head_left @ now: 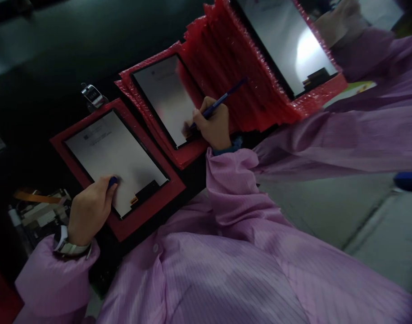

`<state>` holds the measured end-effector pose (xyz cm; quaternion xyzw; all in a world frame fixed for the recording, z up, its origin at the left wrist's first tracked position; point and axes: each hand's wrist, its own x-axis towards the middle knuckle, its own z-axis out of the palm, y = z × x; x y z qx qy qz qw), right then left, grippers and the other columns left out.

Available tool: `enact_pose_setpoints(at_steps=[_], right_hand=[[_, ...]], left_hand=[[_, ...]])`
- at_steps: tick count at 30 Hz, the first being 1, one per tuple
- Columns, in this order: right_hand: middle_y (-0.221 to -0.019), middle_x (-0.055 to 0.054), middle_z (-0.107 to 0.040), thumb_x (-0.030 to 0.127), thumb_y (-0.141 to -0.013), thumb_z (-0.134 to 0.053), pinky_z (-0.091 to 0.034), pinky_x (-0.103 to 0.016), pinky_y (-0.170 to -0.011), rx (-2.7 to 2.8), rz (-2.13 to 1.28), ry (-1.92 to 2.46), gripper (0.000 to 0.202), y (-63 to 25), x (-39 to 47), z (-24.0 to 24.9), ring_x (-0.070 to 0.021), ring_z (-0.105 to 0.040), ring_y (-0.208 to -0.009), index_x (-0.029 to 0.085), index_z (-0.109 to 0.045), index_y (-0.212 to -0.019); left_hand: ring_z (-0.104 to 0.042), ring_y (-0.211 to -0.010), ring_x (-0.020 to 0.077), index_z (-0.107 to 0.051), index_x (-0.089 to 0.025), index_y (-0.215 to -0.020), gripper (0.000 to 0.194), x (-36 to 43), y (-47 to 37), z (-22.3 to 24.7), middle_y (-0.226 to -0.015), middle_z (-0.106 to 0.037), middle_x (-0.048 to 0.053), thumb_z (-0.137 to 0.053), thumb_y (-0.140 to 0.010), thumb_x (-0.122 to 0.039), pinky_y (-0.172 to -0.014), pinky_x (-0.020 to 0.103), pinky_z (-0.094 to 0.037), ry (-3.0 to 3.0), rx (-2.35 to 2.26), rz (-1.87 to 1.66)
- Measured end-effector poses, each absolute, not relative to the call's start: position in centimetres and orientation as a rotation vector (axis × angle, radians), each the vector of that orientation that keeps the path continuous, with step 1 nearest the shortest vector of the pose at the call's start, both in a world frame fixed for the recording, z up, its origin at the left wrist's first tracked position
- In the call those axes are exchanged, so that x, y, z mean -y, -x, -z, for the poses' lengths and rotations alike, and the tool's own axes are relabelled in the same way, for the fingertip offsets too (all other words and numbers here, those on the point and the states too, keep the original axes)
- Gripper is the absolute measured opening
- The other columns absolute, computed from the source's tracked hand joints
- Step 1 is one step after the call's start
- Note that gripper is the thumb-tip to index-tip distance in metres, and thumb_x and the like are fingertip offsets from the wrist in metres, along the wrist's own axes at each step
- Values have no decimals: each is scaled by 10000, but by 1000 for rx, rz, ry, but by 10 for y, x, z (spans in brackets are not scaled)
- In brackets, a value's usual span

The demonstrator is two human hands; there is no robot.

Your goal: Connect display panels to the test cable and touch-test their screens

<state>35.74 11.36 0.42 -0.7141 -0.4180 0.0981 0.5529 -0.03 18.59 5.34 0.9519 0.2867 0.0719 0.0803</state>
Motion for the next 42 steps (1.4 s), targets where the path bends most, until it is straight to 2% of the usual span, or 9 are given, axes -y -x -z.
enact_pose_setpoints(at_steps=[3,6,9,12,15,19,23,30,42], right_hand=[[-553,60,-334,442,-840,-705,-292,-257,-478,963,-261,1648,471,-361,-115,-1,-86,-353,-503,234,-336,-634],[-573,74,-286,616,-867,-610,-270,-238,-455,831,-264,1499,517,-367,-112,-1,-66,-315,-463,238,-302,-694],[-598,70,-287,675,-890,-533,-267,-240,-448,743,-280,1362,473,-359,-106,-15,-78,-321,-461,256,-351,-771],[-647,46,-396,615,-872,-595,-355,-245,-478,739,-395,1225,379,-325,-99,-45,-99,-426,-528,266,-452,-830],[-718,11,-513,573,-853,-598,-442,-262,-513,793,-727,1015,344,-281,-94,-75,-111,-526,-584,234,-547,-822],[-669,20,-549,424,-857,-629,-422,-234,-469,903,-1271,949,262,-238,-96,-87,-88,-512,-511,193,-537,-776],[-605,38,-535,388,-895,-602,-388,-213,-471,897,-1411,811,292,-215,-102,-69,-80,-497,-499,186,-490,-717],[-604,39,-540,368,-912,-590,-394,-222,-503,959,-1424,801,287,-203,-96,-53,-87,-509,-521,181,-501,-714],[-549,24,-444,322,-937,-517,-314,-271,-465,1143,-1001,869,306,-193,-79,-42,-105,-402,-465,206,-470,-657]], left_hand=[[-685,-690,228,-616,-149,-1063,417,-185,-1,-54,-829,-718,82,-288,-1053,-406,-575,313,-446,-2855,-852,-211],[-689,-704,218,-615,-159,-1059,403,-184,-1,-55,-833,-719,78,-297,-1053,-406,-589,304,-444,-2858,-851,-216],[-690,-719,212,-615,-156,-1042,408,-183,-2,-57,-829,-714,81,-305,-1052,-421,-601,297,-443,-2846,-847,-227],[-675,-684,205,-607,-163,-970,438,-182,-2,-58,-774,-692,71,-277,-1055,-438,-581,295,-428,-2842,-857,-201],[-661,-654,201,-592,-162,-934,464,-181,0,-57,-738,-673,65,-247,-1058,-445,-567,295,-420,-2844,-828,-208],[-662,-652,175,-588,-161,-959,480,-175,4,-60,-742,-674,53,-225,-1062,-457,-585,274,-439,-2857,-727,-331],[-648,-630,157,-586,-163,-939,422,-165,3,-67,-722,-662,43,-266,-1065,-408,-606,263,-453,-2863,-560,-530],[-639,-607,136,-561,-154,-945,376,-152,0,-71,-720,-657,22,-278,-1071,-365,-567,254,-421,-2895,-434,-493],[-688,-654,144,-562,-143,-1035,378,-134,1,-65,-786,-708,33,-260,-1077,-366,-549,262,-467,-2759,-494,-295]])
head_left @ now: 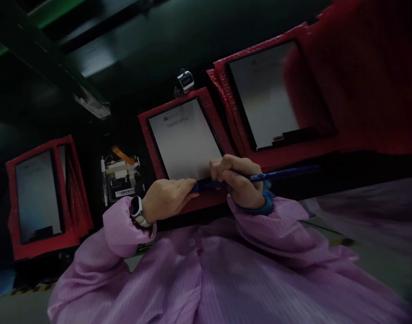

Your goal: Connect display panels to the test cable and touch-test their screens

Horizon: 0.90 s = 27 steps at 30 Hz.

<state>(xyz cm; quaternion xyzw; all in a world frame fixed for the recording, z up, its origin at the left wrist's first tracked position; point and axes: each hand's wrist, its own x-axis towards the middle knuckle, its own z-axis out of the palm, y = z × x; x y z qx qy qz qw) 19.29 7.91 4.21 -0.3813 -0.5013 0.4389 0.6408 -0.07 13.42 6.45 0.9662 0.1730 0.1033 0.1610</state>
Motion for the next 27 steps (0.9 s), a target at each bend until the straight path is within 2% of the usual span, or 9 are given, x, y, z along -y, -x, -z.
enact_pose_setpoints(at_steps=[5,9,14,19,23,27], right_hand=[[-535,23,-406,323,-974,-482,-284,-272,-458,1127,-919,771,333,-191,-79,-38,-101,-380,-445,201,-494,-664],[-576,18,-422,350,-994,-460,-307,-279,-490,1226,-1016,805,336,-193,-79,-39,-109,-402,-491,200,-497,-696],[-760,-23,-510,450,-1027,-346,-393,-294,-596,1547,-1065,843,341,-192,-83,-46,-138,-481,-656,203,-534,-883],[-869,-51,-524,379,-1043,-266,-423,-296,-664,1817,-969,828,317,-189,-89,-50,-156,-509,-757,195,-523,-1062],[-869,-45,-525,400,-1054,-223,-409,-276,-647,1897,-946,807,358,-187,-90,-52,-138,-498,-736,165,-492,-1079],[-872,-41,-538,486,-1052,-145,-393,-268,-632,1989,-971,749,487,-182,-87,-63,-131,-483,-722,156,-502,-1077]], left_hand=[[-677,-608,128,-547,-137,-1038,349,-134,-1,-65,-742,-698,6,-274,-1078,-352,-517,257,-451,-2748,-444,-382],[-691,-634,134,-538,-133,-1053,346,-134,-3,-64,-782,-715,20,-272,-1079,-352,-522,262,-458,-2753,-402,-434],[-638,-530,142,-520,-148,-901,398,-132,-2,-64,-647,-649,16,-230,-1078,-354,-472,280,-413,-2741,-352,-499],[-598,-465,149,-504,-159,-892,433,-132,3,-59,-587,-627,11,-166,-1077,-358,-437,291,-372,-2754,-318,-402],[-606,-479,163,-519,-149,-929,466,-132,7,-57,-622,-650,33,-137,-1071,-376,-440,296,-378,-2748,-313,-317],[-681,-665,179,-526,-151,-1048,426,-125,11,-62,-838,-716,85,-188,-1065,-409,-545,285,-498,-2596,-227,-405]])
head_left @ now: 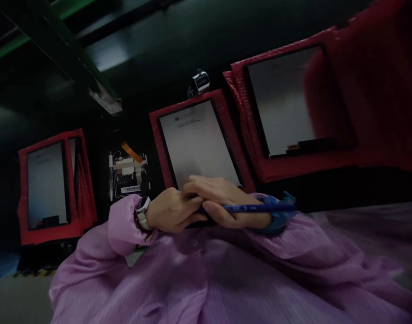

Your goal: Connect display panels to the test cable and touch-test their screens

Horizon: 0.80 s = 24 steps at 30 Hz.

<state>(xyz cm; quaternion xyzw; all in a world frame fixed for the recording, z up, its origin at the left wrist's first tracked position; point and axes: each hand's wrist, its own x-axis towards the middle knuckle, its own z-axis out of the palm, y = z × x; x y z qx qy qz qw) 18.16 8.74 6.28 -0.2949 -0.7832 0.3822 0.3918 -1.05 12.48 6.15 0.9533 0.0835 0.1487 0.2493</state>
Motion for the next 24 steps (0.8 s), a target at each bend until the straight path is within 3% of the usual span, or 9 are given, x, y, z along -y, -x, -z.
enact_pose_setpoints(at_steps=[3,9,13,16,19,21,24], right_hand=[[-881,-45,-531,486,-1047,-154,-388,-263,-619,2061,-972,696,504,-178,-91,-75,-129,-474,-715,148,-527,-1063],[-938,-62,-521,297,-997,-348,-439,-270,-726,2039,-1069,740,289,-194,-126,-98,-123,-515,-773,135,-584,-955],[-791,-35,-520,243,-927,-363,-415,-281,-701,1833,-1048,1046,248,-223,-160,-98,-133,-507,-708,167,-539,-770],[-729,-41,-551,354,-948,-411,-383,-307,-684,1741,-893,1709,271,-243,-177,-84,-168,-518,-688,173,-548,-799],[-838,-128,-635,564,-943,-472,-381,-349,-723,1646,-546,2167,450,-251,-180,-70,-239,-572,-784,132,-599,-967],[-948,-181,-660,602,-958,-441,-377,-355,-734,1605,-394,2199,532,-251,-176,-65,-258,-587,-830,107,-595,-1076],[-1028,-161,-663,532,-1012,-355,-356,-333,-719,1640,-348,2070,475,-248,-170,-64,-234,-585,-832,131,-599,-1082]], left_hand=[[-708,-849,198,-509,-164,-1141,380,-120,12,-62,-1009,-718,113,-223,-1060,-401,-672,299,-560,-2483,-224,-546],[-666,-707,175,-526,-172,-1085,363,-134,10,-81,-866,-680,59,-313,-1048,-464,-633,289,-529,-2519,-540,-471],[-638,-1008,213,-555,-190,-1103,242,-142,30,-104,-1062,-652,84,-530,-990,-402,-886,343,-525,-2576,-850,-456],[-593,-1121,221,-566,-210,-1123,171,-139,64,-105,-1151,-620,80,-558,-980,-304,-1004,382,-479,-2598,-1114,-487],[-544,-1199,258,-567,-209,-1186,219,-135,97,-96,-1243,-589,106,-531,-986,-290,-1053,444,-445,-2633,-1316,-408],[-506,-1249,283,-566,-206,-1226,266,-135,111,-91,-1310,-559,126,-530,-984,-310,-1082,480,-421,-2645,-1399,-369],[-462,-1316,297,-555,-225,-1278,327,-145,116,-89,-1378,-520,134,-546,-973,-342,-1129,512,-379,-2663,-1426,-397]])
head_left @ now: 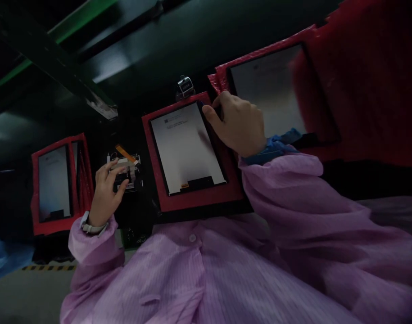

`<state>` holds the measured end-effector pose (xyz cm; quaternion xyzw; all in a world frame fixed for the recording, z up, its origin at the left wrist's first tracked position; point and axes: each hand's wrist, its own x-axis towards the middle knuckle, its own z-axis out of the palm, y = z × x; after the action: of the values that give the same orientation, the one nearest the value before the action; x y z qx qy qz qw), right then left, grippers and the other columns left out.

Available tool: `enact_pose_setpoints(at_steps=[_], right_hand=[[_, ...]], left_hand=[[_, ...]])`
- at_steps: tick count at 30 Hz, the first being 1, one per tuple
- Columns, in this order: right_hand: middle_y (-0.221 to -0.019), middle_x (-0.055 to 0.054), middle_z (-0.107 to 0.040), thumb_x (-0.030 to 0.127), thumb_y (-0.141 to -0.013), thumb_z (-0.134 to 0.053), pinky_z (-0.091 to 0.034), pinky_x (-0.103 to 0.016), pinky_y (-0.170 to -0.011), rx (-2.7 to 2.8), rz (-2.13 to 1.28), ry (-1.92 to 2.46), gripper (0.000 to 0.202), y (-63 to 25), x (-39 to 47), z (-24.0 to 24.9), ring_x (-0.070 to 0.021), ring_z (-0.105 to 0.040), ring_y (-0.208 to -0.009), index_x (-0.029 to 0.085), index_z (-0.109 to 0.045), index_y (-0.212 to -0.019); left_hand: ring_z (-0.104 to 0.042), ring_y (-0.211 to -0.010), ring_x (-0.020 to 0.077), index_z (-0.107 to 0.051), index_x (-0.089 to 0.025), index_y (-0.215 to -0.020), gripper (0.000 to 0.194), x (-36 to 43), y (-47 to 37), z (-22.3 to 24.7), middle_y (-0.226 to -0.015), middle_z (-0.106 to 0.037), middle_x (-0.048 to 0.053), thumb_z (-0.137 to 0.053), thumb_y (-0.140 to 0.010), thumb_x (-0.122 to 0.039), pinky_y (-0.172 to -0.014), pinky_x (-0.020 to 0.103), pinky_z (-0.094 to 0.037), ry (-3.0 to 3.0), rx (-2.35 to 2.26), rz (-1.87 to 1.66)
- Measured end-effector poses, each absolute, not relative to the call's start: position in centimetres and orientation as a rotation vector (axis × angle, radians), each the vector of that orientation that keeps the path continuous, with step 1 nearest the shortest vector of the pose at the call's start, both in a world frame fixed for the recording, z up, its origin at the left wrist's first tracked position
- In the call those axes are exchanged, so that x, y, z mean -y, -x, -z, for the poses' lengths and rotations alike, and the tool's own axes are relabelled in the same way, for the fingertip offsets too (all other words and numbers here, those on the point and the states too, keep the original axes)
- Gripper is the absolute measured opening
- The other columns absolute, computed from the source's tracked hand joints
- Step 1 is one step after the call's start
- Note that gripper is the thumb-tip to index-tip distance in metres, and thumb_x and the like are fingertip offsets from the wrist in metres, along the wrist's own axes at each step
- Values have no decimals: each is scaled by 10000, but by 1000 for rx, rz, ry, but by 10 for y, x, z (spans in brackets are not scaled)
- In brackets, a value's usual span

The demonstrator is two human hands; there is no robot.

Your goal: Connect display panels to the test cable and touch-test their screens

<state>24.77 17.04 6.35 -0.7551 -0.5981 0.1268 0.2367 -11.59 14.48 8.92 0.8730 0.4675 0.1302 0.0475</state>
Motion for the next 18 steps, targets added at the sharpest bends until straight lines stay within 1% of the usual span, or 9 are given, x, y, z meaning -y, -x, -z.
enact_pose_setpoints(at_steps=[2,4,6,7,8,11,13,15,18], right_hand=[[-1009,-122,-657,491,-1029,-317,-328,-314,-687,1710,-371,1953,446,-245,-168,-63,-214,-573,-810,154,-609,-1009],[-984,-98,-645,487,-1037,-273,-285,-301,-643,1778,-410,1842,472,-241,-166,-61,-194,-554,-776,166,-604,-936],[-966,-84,-630,509,-1041,-224,-246,-294,-610,1822,-461,1752,519,-236,-165,-58,-174,-529,-731,170,-591,-902],[-950,-78,-622,522,-1041,-202,-235,-292,-600,1833,-486,1712,542,-234,-164,-57,-165,-515,-710,171,-587,-893],[-935,-74,-613,533,-1041,-185,-232,-288,-593,1842,-509,1674,560,-233,-164,-57,-158,-503,-697,171,-585,-891],[-936,-72,-599,538,-1043,-164,-229,-281,-583,1910,-554,1576,585,-230,-162,-58,-148,-492,-699,162,-592,-913],[-953,-74,-598,524,-1047,-164,-218,-283,-577,1986,-562,1538,584,-229,-162,-60,-146,-494,-705,155,-603,-936],[-965,-74,-602,505,-1052,-173,-210,-284,-575,2059,-560,1512,572,-229,-162,-62,-142,-492,-700,151,-614,-963],[-974,-78,-607,484,-1056,-197,-208,-280,-572,2138,-562,1476,548,-227,-161,-64,-137,-494,-692,146,-623,-992]], left_hand=[[-371,-1407,323,-539,-247,-1320,381,-157,111,-91,-1460,-456,136,-560,-960,-369,-1170,556,-316,-2705,-1407,-402],[-196,-1499,367,-539,-250,-1341,433,-173,102,-93,-1549,-346,138,-584,-937,-398,-1195,619,-228,-2754,-1352,-317],[-67,-1525,397,-598,-224,-1274,406,-188,92,-96,-1559,-317,142,-603,-910,-404,-1199,661,-160,-2787,-1262,-158],[-73,-1524,400,-641,-207,-1195,355,-195,87,-97,-1521,-362,147,-605,-898,-398,-1201,668,-140,-2800,-1214,-77],[-122,-1515,398,-677,-194,-1095,297,-201,83,-99,-1455,-428,151,-606,-886,-392,-1205,668,-126,-2812,-1176,-5],[-322,-1433,374,-695,-181,-859,236,-213,73,-105,-1246,-555,141,-609,-857,-401,-1218,654,-98,-2846,-1100,121],[-357,-1403,373,-701,-187,-820,240,-217,69,-108,-1222,-565,135,-624,-839,-413,-1213,671,-59,-2851,-1078,165],[-335,-1413,387,-720,-200,-829,219,-219,67,-110,-1251,-559,129,-639,-823,-403,-1193,705,-17,-2840,-1086,196],[-316,-1421,406,-743,-230,-827,149,-222,66,-108,-1269,-558,115,-667,-787,-352,-1163,747,-22,-2813,-1110,202]])
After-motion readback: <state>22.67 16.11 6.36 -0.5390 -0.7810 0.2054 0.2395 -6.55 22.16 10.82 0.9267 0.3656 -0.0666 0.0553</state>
